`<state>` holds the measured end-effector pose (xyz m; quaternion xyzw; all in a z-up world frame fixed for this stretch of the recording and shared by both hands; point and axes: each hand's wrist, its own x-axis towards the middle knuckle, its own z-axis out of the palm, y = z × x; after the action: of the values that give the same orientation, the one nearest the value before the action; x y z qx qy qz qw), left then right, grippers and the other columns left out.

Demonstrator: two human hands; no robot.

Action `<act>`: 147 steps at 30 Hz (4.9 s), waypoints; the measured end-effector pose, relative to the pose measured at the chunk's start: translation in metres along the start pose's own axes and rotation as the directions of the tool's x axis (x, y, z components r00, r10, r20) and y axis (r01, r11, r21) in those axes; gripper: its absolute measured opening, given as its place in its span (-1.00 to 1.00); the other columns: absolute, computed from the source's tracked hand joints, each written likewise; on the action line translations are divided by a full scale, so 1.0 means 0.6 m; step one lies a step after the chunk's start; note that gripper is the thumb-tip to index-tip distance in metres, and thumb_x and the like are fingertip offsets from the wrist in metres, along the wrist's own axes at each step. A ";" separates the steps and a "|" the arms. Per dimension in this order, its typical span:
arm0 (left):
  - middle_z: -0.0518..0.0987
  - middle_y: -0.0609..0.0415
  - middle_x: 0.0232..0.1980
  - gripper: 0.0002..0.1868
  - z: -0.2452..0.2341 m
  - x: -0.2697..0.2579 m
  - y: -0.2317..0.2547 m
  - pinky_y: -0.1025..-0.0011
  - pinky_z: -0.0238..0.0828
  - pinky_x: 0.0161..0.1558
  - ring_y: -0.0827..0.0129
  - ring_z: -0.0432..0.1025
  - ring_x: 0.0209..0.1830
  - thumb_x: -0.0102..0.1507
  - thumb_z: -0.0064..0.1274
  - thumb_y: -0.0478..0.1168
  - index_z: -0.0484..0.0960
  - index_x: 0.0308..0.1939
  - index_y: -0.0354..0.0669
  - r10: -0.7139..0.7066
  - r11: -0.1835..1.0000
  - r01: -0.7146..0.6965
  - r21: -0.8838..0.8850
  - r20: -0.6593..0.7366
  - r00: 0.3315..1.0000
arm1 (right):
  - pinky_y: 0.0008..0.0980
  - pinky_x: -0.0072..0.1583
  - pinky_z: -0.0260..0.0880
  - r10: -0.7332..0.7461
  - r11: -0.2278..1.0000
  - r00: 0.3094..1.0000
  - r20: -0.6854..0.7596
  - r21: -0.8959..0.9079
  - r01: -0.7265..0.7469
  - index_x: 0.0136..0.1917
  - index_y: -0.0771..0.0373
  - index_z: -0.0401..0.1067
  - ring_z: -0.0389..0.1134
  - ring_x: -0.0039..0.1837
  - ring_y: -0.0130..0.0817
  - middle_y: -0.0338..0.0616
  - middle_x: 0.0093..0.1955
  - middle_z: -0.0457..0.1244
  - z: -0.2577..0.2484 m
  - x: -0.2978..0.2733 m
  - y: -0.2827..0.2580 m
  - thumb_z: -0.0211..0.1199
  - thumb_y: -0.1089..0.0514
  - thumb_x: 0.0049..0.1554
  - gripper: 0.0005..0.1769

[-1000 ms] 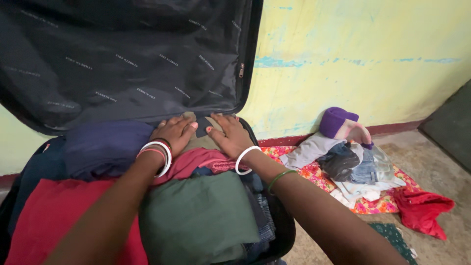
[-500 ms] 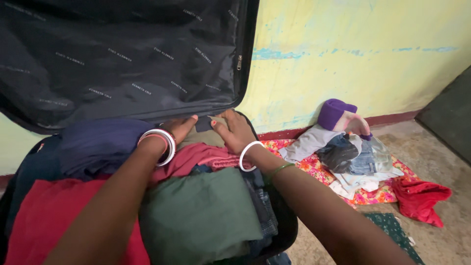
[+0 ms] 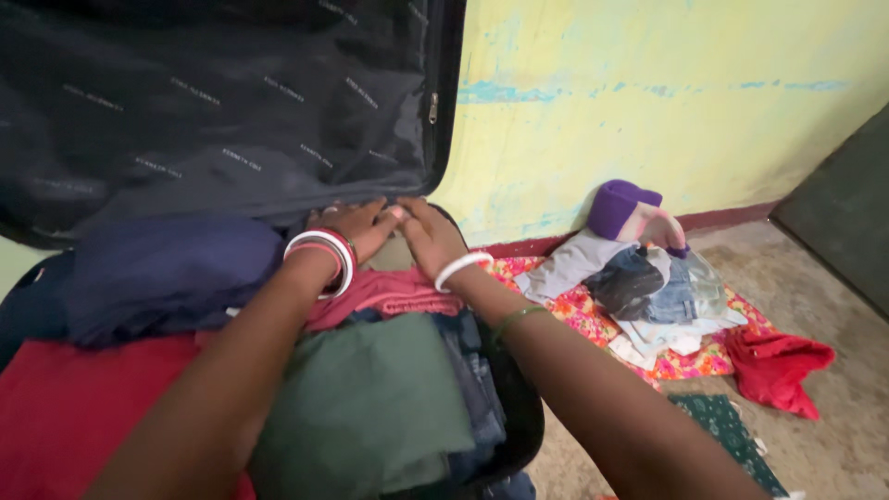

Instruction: The person folds various garments by hand and packs them into an open suitcase.

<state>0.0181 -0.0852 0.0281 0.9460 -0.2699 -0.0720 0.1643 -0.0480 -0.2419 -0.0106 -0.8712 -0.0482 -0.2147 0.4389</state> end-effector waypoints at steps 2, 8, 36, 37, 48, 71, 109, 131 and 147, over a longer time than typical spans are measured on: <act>0.11 -0.11 0.61 -0.15 0.008 0.013 -0.010 -0.09 -0.34 0.56 -0.04 -0.04 0.62 0.31 -0.48 0.43 0.11 0.58 0.16 -0.018 0.999 0.018 0.052 -0.004 1.000 | -0.14 0.34 0.31 -0.203 0.979 0.978 -0.052 0.016 0.204 0.32 0.32 0.35 0.35 0.32 0.11 0.24 0.25 0.32 0.005 -0.004 0.024 -0.07 -0.08 0.29 -0.48; 0.11 -0.14 0.61 -0.06 0.009 0.009 -0.012 -0.04 -0.30 0.56 -0.04 -0.04 0.64 0.27 -0.52 0.52 0.08 0.60 0.14 -0.032 0.999 0.032 0.013 0.017 0.999 | -0.06 0.33 0.26 -0.142 0.982 0.989 -0.049 -0.134 0.135 0.36 0.29 0.36 0.31 0.32 0.17 0.23 0.26 0.32 0.010 -0.004 0.030 -0.09 -0.07 0.27 -0.45; 0.25 0.15 0.53 -0.42 0.071 0.079 0.281 -0.37 -0.23 0.48 -0.03 0.03 0.60 0.36 -0.41 0.29 0.37 0.42 0.45 0.206 0.973 -0.213 0.083 0.091 0.974 | -0.30 0.16 0.35 0.284 0.952 0.953 -0.108 0.147 -0.267 0.16 0.38 0.50 0.36 0.08 -0.28 0.02 0.04 0.39 -0.234 -0.063 0.188 0.15 -0.02 0.24 -0.57; 0.24 0.14 0.54 -0.42 0.077 0.083 0.295 -0.38 -0.22 0.47 -0.01 0.06 0.58 0.36 -0.40 0.30 0.35 0.43 0.46 0.211 0.974 -0.219 0.061 0.116 0.971 | -0.34 0.19 0.36 0.274 0.961 0.954 -0.120 0.082 -0.265 0.16 0.36 0.49 0.40 0.11 -0.31 -0.03 0.06 0.41 -0.254 -0.069 0.193 0.16 -0.03 0.22 -0.56; 0.29 0.07 0.51 -0.39 0.183 0.121 0.407 -0.32 -0.05 0.45 0.00 0.18 0.52 0.33 -0.38 0.36 0.42 0.40 0.44 0.309 0.947 -0.321 0.005 0.261 0.915 | -0.30 0.20 0.36 0.302 0.946 0.948 -0.097 -0.091 -0.311 0.18 0.34 0.50 0.40 0.16 -0.33 -0.05 0.10 0.41 -0.377 -0.165 0.304 0.24 0.01 0.17 -0.58; 0.62 -0.24 0.09 -0.53 0.597 0.360 0.457 0.09 0.39 0.19 -0.10 0.51 0.13 0.36 -0.18 0.09 0.64 0.16 -0.05 0.422 0.888 -0.354 -0.294 0.214 0.881 | -0.43 0.01 0.37 0.614 0.772 0.769 -0.180 0.339 -0.537 0.17 0.34 0.51 0.36 -0.02 -0.44 -0.14 0.00 0.41 -0.340 -0.256 0.759 0.28 0.16 0.13 -0.64; 0.50 -0.20 0.33 -0.17 0.575 0.378 0.408 0.18 0.35 0.31 0.01 0.42 0.33 0.12 0.15 0.02 0.28 0.46 -0.02 0.231 0.909 -0.102 -0.404 0.285 0.930 | -0.39 -0.17 0.38 0.824 0.397 0.514 -0.239 0.890 -0.222 -0.06 0.28 0.51 0.27 -0.29 -0.41 -0.23 -0.25 0.29 -0.313 -0.119 0.748 0.15 0.36 0.14 -0.86; 0.60 -0.11 0.19 -0.28 0.061 0.083 0.527 0.16 0.40 0.20 -0.01 0.49 0.19 0.14 0.16 0.18 0.43 0.35 0.12 0.458 0.826 -0.464 -0.320 -0.100 0.883 | -0.34 -0.08 0.42 0.379 0.666 0.861 -0.340 0.746 0.001 0.05 0.36 0.47 0.34 -0.20 -0.41 -0.14 -0.17 0.33 -0.571 -0.108 0.060 0.10 0.37 0.18 -0.81; 0.71 -0.13 -0.17 -0.56 -0.033 0.083 0.400 0.25 0.44 -0.12 0.20 0.57 -0.24 0.20 0.18 -0.02 0.71 -0.03 -0.33 0.108 0.551 -0.201 -0.810 -0.170 0.979 | -0.33 0.01 0.41 0.297 0.931 0.946 -0.131 0.261 -0.257 0.19 0.20 0.50 0.36 -0.02 -0.40 -0.21 0.03 0.36 -0.476 -0.094 -0.115 0.30 0.20 0.06 -0.60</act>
<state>-0.0523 -0.2987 0.1282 0.7352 -0.2788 -0.1270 0.6047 -0.2126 -0.4182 0.1668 -0.7883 0.0870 -0.2156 0.5697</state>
